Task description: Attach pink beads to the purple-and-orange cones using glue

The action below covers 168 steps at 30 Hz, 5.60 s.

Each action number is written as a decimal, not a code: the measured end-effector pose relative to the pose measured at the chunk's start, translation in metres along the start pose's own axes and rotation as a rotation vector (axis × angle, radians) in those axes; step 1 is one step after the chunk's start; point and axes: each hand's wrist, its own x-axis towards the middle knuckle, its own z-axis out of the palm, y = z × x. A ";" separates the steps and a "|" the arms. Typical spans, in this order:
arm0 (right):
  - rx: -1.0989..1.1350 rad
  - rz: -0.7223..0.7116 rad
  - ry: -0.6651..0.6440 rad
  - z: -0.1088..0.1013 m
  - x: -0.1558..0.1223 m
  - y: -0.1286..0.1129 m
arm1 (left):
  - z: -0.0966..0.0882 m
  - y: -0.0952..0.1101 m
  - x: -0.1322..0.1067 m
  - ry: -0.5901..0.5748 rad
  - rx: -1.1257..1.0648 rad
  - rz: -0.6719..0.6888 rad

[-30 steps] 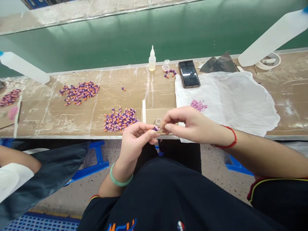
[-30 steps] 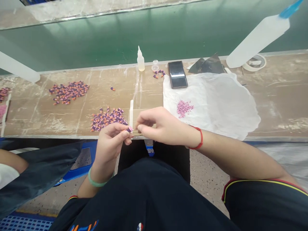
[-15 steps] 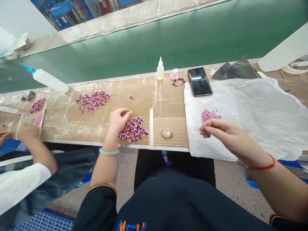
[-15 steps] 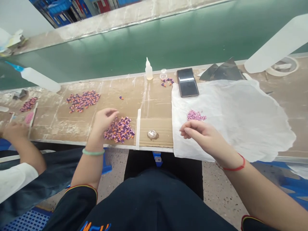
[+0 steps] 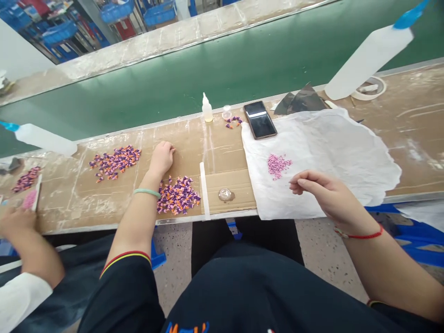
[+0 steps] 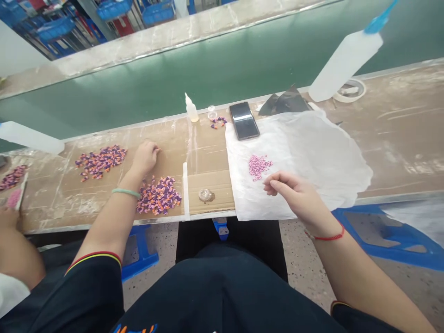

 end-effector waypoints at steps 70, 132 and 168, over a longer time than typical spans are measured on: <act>-0.282 -1.179 0.133 0.063 -0.022 -0.006 | 0.044 0.207 -0.175 -0.656 -1.675 -0.498; -0.284 -0.584 -0.546 0.053 -0.016 -0.054 | 0.028 0.190 -0.183 -0.365 -1.333 -0.226; -1.524 -0.842 -0.837 0.126 0.044 -0.095 | 0.036 0.128 -0.205 -0.107 -1.281 -0.395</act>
